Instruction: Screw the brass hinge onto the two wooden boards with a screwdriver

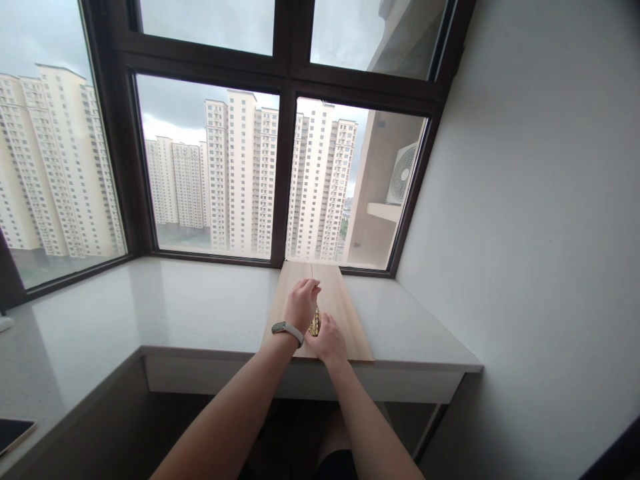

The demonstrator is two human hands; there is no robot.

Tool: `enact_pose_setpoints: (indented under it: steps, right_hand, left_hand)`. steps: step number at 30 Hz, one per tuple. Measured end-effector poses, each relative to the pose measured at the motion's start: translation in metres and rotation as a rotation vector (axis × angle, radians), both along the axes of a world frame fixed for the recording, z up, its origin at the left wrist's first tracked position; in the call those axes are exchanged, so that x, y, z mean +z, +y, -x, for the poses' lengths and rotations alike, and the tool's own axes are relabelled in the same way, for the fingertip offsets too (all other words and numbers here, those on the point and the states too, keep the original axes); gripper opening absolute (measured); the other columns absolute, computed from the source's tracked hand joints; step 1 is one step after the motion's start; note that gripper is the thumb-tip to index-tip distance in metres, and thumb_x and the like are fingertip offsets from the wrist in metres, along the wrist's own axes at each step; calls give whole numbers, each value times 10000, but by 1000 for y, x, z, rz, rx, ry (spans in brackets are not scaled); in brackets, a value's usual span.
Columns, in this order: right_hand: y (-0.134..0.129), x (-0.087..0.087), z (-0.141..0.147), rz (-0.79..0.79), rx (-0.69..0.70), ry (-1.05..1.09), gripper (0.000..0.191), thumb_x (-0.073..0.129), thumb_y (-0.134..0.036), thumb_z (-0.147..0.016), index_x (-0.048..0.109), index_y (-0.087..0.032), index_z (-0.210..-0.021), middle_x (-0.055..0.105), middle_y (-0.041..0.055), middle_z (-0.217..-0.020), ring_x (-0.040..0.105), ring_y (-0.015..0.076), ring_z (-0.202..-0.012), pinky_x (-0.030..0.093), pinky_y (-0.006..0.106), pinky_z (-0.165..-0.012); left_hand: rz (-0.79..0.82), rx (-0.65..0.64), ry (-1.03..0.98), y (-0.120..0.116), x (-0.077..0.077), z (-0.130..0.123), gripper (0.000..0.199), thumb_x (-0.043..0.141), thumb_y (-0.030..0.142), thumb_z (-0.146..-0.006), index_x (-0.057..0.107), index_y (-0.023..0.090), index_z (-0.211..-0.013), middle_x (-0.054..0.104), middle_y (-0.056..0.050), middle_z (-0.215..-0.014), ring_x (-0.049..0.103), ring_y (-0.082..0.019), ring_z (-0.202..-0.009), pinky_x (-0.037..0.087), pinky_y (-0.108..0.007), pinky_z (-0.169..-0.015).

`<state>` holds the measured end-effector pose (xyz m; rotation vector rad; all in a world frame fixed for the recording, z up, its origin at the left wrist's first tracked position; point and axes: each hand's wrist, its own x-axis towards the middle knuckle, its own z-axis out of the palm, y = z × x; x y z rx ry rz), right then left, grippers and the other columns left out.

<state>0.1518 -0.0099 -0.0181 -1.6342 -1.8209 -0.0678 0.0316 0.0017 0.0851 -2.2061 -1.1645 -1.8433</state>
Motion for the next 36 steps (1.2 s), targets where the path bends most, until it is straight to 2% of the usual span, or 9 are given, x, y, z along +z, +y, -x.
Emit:
enact_pose_setpoints:
  steps: [3, 10, 18, 21, 24, 28, 32, 36]
  right_hand:
    - [-1, 1, 0, 11, -3, -5, 565, 639, -507, -828, 551, -187, -1285, 633, 136, -1201, 608, 280, -1097, 452, 345, -922]
    - [-1, 2, 1, 18, -11, -3, 543, 645, -496, -828, 561, -192, -1270, 637, 128, -1187, 613, 277, -1091, 451, 345, -935]
    - [-3, 5, 1, 24, -10, -4, 536, 654, -496, -828, 574, -193, -1263, 640, 127, -1202, 612, 274, -1085, 455, 339, -928]
    - [-3, 4, 1, 13, -7, 1, 534, 661, -488, -826, 576, -195, -1264, 640, 127, -1208, 611, 275, -1092, 452, 338, -937]
    - [-2, 3, 1, 5, -3, 4, 545, 660, -476, -821, 572, -190, -1277, 636, 133, -1225, 609, 278, -1107, 449, 344, -948]
    - [-1, 1, 1, 10, -9, 4, 546, 653, -474, -823, 571, -186, -1280, 632, 138, -1239, 611, 279, -1108, 454, 342, -937]
    - [-1, 2, 1, 3, -7, 8, 532, 654, -472, -823, 576, -193, -1269, 637, 138, -1223, 616, 276, -1096, 457, 337, -925]
    - [-2, 3, 1, -10, 3, 5, 500, 646, -471, -829, 587, -195, -1243, 645, 130, -1189, 620, 273, -1075, 458, 332, -909]
  left_hand:
    - [26, -19, -12, 0, 0, 0, 155, 600, 129, -953, 667, 218, -1061, 713, -67, -987, 680, -211, -909, 560, -368, -819]
    - [45, -25, -10, -1, 4, 2, 25, 669, 188, -927, 668, 210, -915, 693, -52, -941, 668, -185, -821, 549, -327, -739]
    - [71, -6, -48, -1, 2, 0, 139, 602, 146, -951, 674, 221, -1043, 718, -64, -959, 689, -204, -856, 566, -353, -769]
    - [58, -35, -32, -2, 1, 0, 130, 598, 159, -961, 671, 223, -1048, 714, -64, -985, 688, -199, -883, 567, -342, -782]
    - [19, -53, -16, -4, 2, 1, 86, 617, 187, -959, 672, 222, -1016, 683, -65, -1019, 678, -191, -892, 564, -329, -782]
    - [14, 1, -21, -4, 3, 1, 24, 645, 194, -940, 659, 213, -939, 636, -55, -977, 657, -179, -831, 554, -324, -748]
    - [32, 27, -31, -2, 2, 0, 71, 616, 161, -945, 655, 220, -952, 633, -50, -957, 659, -182, -816, 554, -321, -727]
    - [32, -1, -26, -1, -1, -1, 155, 565, 143, -969, 649, 233, -1064, 662, -62, -1024, 674, -189, -862, 561, -325, -755]
